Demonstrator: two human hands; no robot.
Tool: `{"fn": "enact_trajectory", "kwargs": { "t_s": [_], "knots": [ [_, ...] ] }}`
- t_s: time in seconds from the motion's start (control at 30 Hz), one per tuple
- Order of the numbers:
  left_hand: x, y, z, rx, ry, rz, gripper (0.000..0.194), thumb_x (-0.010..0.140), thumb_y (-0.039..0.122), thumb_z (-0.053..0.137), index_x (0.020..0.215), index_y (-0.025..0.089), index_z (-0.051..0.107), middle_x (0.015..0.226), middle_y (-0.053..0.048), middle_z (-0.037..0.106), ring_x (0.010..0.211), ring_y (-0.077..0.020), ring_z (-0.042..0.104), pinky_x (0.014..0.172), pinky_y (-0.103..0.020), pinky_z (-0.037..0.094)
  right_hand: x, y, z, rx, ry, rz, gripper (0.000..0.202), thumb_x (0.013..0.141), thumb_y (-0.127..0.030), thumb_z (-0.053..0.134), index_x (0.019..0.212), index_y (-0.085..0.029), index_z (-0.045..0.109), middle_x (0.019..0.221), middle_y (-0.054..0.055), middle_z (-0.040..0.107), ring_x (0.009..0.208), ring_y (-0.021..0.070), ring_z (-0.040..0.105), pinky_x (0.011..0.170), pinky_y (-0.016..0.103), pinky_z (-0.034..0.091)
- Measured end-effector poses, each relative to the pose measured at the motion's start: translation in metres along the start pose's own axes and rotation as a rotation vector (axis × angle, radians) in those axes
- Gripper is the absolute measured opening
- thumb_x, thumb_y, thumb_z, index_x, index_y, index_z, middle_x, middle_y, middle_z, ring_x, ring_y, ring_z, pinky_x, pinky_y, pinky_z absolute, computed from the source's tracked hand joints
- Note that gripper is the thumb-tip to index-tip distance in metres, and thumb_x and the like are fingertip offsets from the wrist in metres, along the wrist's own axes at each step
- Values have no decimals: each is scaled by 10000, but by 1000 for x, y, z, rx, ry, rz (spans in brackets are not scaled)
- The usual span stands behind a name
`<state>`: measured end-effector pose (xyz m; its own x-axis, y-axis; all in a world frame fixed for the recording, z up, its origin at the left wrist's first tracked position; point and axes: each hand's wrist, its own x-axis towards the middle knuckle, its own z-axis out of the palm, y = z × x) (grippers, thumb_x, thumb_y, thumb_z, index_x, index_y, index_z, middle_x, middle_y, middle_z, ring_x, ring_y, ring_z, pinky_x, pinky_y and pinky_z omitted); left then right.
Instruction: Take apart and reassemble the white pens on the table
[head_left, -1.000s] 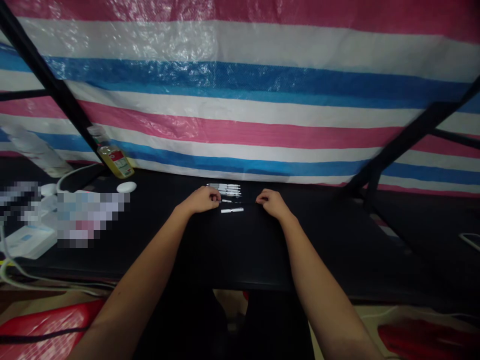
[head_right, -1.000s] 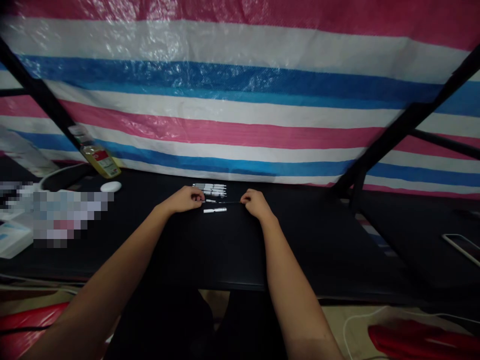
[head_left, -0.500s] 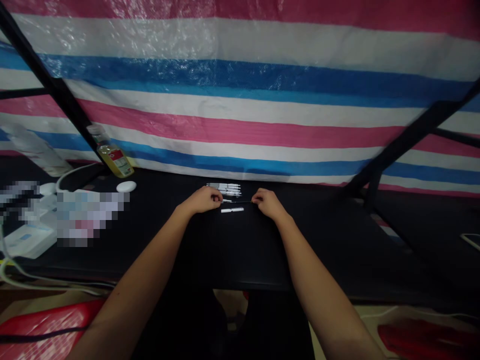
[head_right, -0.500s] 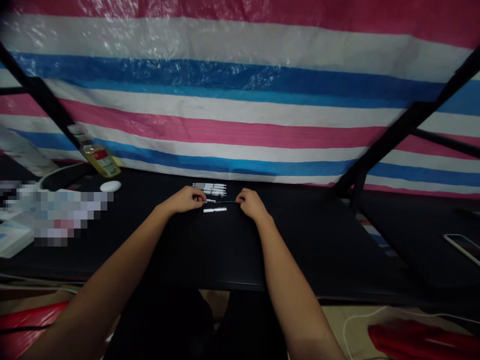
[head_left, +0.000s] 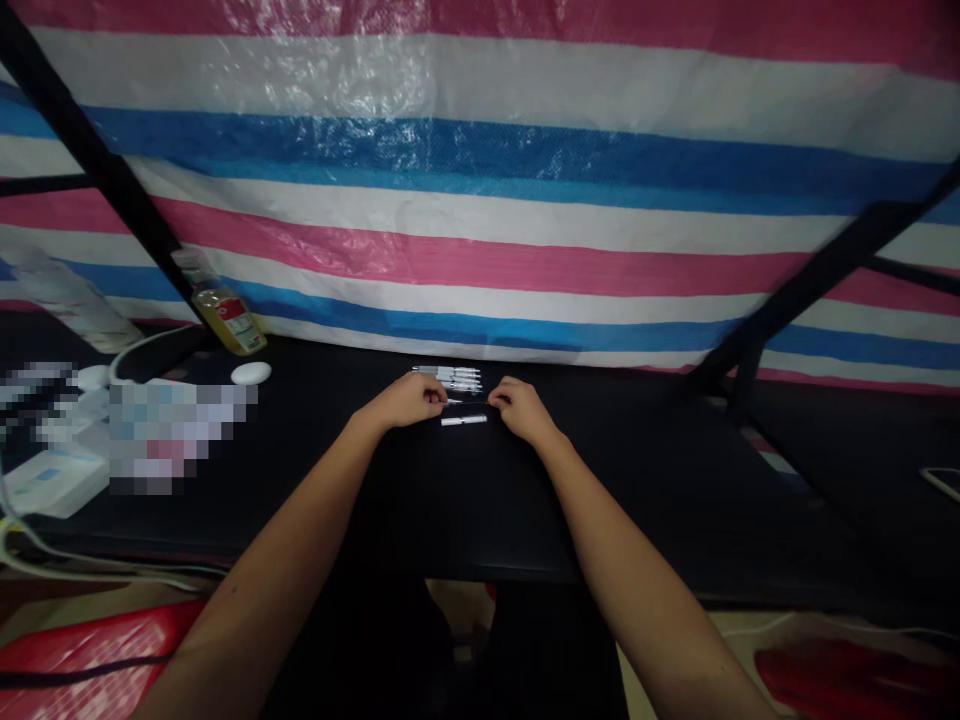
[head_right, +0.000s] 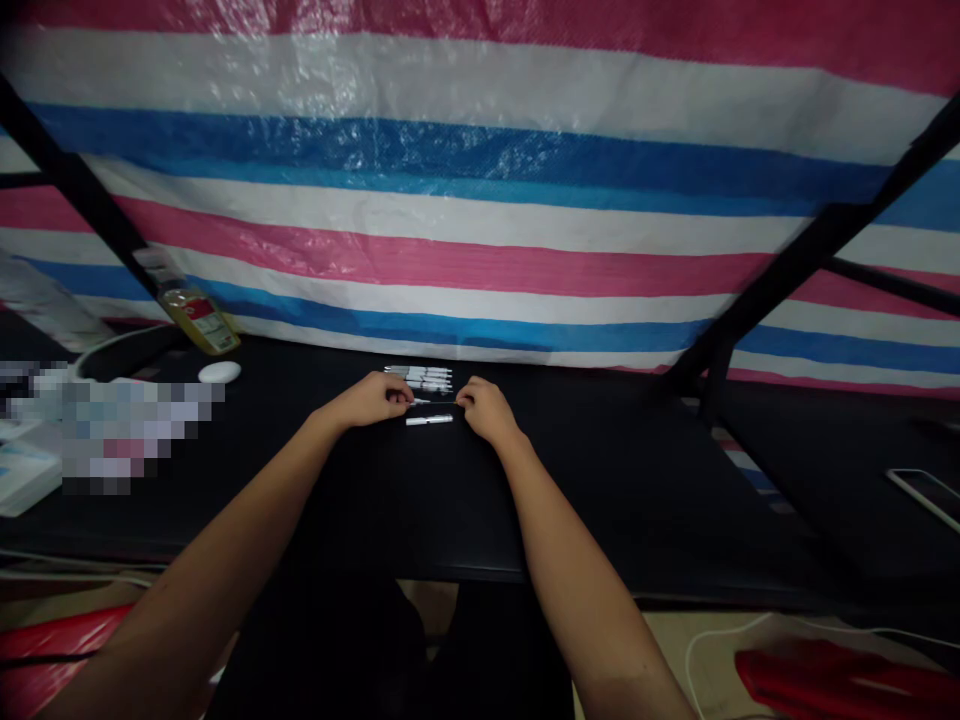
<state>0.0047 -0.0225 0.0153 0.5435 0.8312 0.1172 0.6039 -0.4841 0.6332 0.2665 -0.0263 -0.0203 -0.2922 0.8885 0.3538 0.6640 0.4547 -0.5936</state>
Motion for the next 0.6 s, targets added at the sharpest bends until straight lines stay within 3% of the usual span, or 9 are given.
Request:
{"fn": "enact_trajectory", "kwargs": {
  "t_s": [0.2, 0.33, 0.43, 0.6],
  "knots": [
    [2, 7, 2, -20, 171, 98, 208, 736, 141, 589, 905, 166, 709, 915, -59, 702, 815, -176, 615, 771, -298, 457, -2, -17, 4, 117, 92, -86, 168, 872, -120, 583, 806, -191, 720, 857, 36, 606, 802, 160, 586, 777, 301, 460],
    [2, 12, 4, -29, 114, 104, 226, 768, 177, 593, 957, 189, 716, 937, -48, 717, 840, -180, 624, 801, -305, 452, -3, -31, 11, 166, 90, -127, 153, 891, -149, 581, 822, -198, 709, 864, 36, 608, 838, 169, 593, 800, 309, 467],
    [1, 12, 4, -20, 70, 84, 170, 781, 225, 595, 900, 193, 713, 840, -26, 696, 747, -162, 595, 741, -291, 437, -4, -36, 13, 186, 90, -114, 113, 888, -174, 600, 861, -201, 706, 865, 32, 602, 795, 162, 581, 770, 307, 470],
    [-3, 1, -7, -1, 144, 5, 120, 718, 204, 601, 828, 186, 646, 751, -5, 619, 691, -150, 538, 680, -279, 400, -7, -34, 8, 190, 82, -80, 137, 825, -202, 709, 961, -201, 689, 901, 25, 602, 752, 147, 551, 745, 301, 470]
  ]
}}
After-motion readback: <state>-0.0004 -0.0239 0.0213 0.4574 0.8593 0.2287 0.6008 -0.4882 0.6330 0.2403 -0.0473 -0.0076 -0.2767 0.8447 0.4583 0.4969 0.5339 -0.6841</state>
